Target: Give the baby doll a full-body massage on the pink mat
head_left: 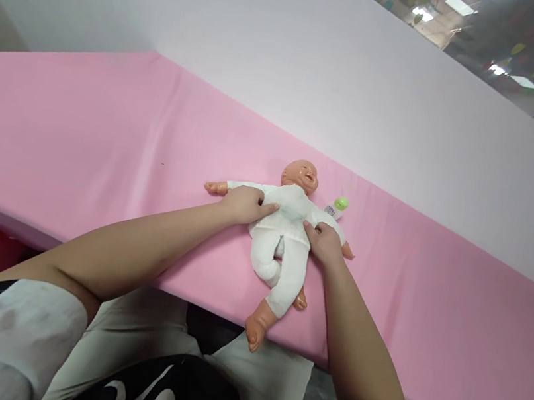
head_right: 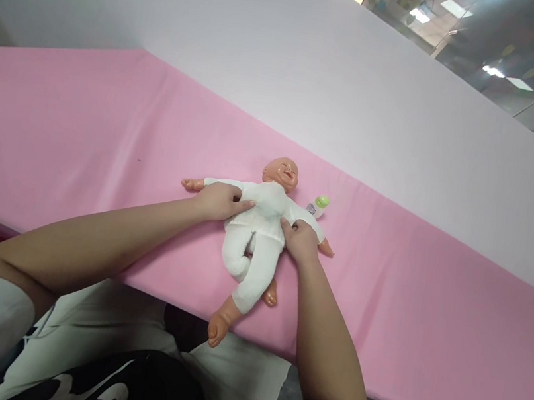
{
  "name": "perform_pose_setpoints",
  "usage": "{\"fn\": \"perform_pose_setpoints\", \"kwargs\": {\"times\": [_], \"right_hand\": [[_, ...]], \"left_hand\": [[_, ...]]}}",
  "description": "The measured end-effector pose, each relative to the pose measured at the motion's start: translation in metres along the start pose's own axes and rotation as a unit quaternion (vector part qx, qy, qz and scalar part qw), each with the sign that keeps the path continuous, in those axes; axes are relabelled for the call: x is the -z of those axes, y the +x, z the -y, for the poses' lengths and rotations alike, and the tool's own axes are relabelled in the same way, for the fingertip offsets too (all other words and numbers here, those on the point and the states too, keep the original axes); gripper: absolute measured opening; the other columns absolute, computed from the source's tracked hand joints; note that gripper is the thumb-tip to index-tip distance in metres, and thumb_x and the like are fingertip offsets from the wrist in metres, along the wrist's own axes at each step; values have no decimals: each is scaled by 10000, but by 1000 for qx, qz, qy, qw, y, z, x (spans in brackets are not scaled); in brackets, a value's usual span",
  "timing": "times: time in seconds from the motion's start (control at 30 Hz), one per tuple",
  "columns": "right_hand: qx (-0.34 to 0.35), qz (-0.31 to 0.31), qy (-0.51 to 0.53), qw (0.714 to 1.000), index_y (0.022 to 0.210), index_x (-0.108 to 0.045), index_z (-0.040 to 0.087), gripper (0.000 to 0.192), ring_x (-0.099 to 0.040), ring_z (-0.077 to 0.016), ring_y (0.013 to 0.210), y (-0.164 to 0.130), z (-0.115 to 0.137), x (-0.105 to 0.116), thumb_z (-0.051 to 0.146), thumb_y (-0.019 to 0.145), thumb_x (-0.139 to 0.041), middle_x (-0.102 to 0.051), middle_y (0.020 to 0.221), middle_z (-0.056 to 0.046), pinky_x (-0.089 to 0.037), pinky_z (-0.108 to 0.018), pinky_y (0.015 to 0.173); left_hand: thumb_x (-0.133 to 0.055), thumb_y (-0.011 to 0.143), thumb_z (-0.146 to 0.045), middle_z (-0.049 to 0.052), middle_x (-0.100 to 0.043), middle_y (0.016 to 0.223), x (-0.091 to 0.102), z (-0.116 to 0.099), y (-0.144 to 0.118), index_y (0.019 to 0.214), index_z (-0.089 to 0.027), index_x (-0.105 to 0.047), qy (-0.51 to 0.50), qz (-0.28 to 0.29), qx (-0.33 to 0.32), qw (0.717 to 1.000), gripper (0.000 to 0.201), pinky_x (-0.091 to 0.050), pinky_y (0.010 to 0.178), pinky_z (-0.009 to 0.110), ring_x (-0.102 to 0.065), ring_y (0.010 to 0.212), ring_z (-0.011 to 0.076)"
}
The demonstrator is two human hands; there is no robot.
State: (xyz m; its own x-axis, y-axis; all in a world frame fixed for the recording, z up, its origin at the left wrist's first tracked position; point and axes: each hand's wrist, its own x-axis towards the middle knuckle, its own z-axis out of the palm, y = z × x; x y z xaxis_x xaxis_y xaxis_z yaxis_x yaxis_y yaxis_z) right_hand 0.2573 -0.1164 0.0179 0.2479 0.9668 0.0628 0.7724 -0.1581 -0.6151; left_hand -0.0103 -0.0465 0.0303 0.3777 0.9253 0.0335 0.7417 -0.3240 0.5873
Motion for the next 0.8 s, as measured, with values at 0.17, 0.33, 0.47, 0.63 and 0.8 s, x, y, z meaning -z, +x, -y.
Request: {"fn": "perform_pose_setpoints", "kwargs": {"times": [0.17,0.33,0.47,0.63,0.8], "right_hand": [[28,-70,-105,992,711,-544,261,362,-615,-244,738,-8,10,8,558,895,-636,-667,709,-27,-468,-370,752],[171,0,22,985,982,-655,274,146,-700,-222,900,-16,13,9,246,861,-580,-761,996,-10,-546,-380,877],[178,87,105,975,1216,-664,310,372,-698,-237,1182,-16,2,10,210,867,-582,-735,1269,-8,-529,-454,1092],[205,151,100,962,1536,-514,302,755,-554,-327,1443,-18,1,14,267,820,-750,-571,1572,-77,-425,-551,1232],[242,141,108,954,1611,-474,278,926,-304,-378,1619,-20,10,12,308,766,-851,-428,1696,-82,-188,-590,1357]], "left_hand": [[-532,922,-652,141,-750,953,6,-8,-10,947,-188,-699,83,-58,-59,993,494,-469,777,405,-689,877,326],[-577,853,-311,59,-781,992,13,-11,-22,1103,-231,-758,40,16,-213,976,319,-483,858,384,-701,945,288],[-579,817,-247,30,-788,1012,18,-5,-21,1114,-272,-796,0,70,-221,973,369,-485,893,363,-709,945,267],[-705,747,-249,70,-758,1233,14,3,-16,1431,-255,-679,-21,65,-255,965,685,-488,970,380,-693,1116,327],[-852,661,-314,97,-723,1350,8,1,-21,1582,-215,-496,-85,85,-226,967,992,-503,1011,426,-678,1160,363]]}}
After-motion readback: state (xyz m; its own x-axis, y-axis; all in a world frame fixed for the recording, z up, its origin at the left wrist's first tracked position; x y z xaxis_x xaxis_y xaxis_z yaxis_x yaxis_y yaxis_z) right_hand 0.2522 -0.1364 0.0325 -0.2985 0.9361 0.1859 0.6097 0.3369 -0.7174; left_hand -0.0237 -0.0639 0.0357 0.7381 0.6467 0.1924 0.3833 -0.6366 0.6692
